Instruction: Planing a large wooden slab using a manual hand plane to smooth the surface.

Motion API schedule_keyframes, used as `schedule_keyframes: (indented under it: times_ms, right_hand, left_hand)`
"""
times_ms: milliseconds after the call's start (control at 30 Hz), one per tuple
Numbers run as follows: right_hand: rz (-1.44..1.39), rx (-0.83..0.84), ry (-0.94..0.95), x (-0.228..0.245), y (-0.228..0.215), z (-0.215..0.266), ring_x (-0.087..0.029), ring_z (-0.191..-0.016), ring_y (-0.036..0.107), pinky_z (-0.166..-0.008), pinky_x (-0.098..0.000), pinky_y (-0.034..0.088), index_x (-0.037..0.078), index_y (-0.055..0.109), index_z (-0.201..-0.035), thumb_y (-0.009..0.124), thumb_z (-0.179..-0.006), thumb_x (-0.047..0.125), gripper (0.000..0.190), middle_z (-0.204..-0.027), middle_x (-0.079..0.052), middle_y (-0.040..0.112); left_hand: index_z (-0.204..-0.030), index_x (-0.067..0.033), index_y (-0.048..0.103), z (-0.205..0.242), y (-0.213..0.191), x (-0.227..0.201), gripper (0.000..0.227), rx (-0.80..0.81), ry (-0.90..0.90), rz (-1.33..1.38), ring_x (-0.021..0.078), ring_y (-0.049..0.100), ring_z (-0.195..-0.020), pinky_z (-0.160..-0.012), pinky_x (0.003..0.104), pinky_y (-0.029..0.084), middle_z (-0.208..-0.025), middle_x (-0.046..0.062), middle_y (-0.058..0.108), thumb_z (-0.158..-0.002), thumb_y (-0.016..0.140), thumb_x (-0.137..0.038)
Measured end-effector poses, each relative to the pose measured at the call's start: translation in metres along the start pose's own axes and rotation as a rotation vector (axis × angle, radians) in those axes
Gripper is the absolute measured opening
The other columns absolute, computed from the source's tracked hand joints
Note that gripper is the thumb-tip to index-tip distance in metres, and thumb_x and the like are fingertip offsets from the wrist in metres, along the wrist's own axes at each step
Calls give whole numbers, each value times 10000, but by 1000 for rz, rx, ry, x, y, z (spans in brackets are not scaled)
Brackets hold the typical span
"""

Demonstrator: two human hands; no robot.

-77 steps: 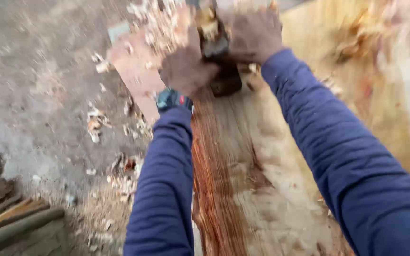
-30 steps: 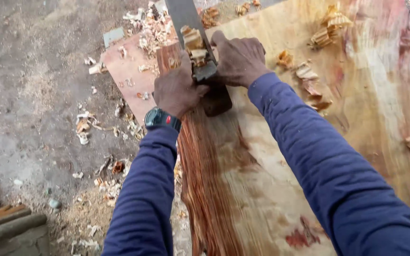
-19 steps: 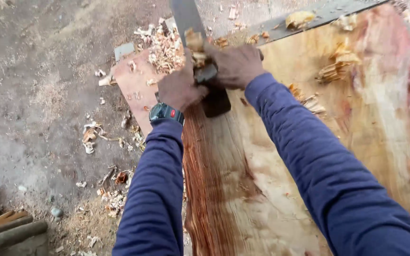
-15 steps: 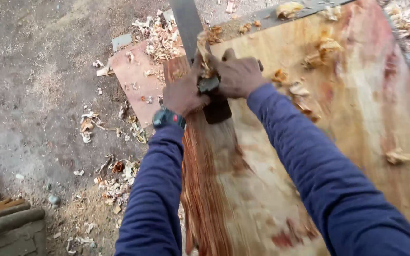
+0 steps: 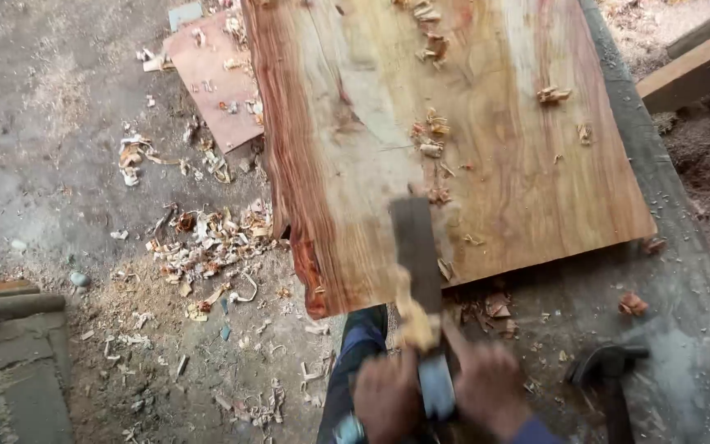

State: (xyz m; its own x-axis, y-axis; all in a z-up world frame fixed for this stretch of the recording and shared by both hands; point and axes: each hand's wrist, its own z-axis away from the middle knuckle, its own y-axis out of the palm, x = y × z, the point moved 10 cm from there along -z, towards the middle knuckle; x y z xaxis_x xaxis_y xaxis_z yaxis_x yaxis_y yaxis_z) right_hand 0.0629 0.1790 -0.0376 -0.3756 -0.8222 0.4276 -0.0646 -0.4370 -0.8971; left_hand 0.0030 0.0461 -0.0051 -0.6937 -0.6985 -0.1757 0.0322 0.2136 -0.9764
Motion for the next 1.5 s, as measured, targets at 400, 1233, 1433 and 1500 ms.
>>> schedule_keyframes:
  times_ms: [400, 1233, 1433, 1500]
  right_hand:
    - [117, -278, -173, -18, -75, -412, -342, -619, 706, -547, -484, 554, 206, 693, -1368, 556, -861, 175, 526, -772, -178, 721]
    - [-49, 34, 49, -33, 13, 6, -245, -481, 616, -528, -460, 475, 153, 551, -1464, 581, -727, 243, 743, -558, -79, 631]
    - [207, -37, -35, -67, -46, -396, -335, -558, 644, -554, -520, 500, 107, 691, -1106, 646, -846, 377, 378, -676, -155, 686]
    - [312, -148, -39, -71, -65, -548, -365, -641, 656, -596, -517, 516, 98, 743, -761, 683, -882, 344, 281, -723, -184, 685]
  left_hand:
    - [-762, -116, 711, -367, 101, 154, 183, 124, 154, 254, 365, 681, -686, -595, 502, 526, -717, 138, 687, -715, 754, -287]
    - [-1464, 94, 454, -1, 45, -9, 843, 191, 235, 120, 170, 572, -489, -420, 350, 432, -601, 10, 556, -739, 673, -277]
    - [-1421, -12, 489, -357, 64, 91, 684, 303, 142, 15, 264, 654, -604, -495, 448, 480, -715, 68, 646, -832, 703, -284]
    - [-1433, -32, 463, -491, 31, 134, 739, 234, 108, 13, 310, 677, -665, -564, 478, 502, -759, 104, 680, -835, 738, -368]
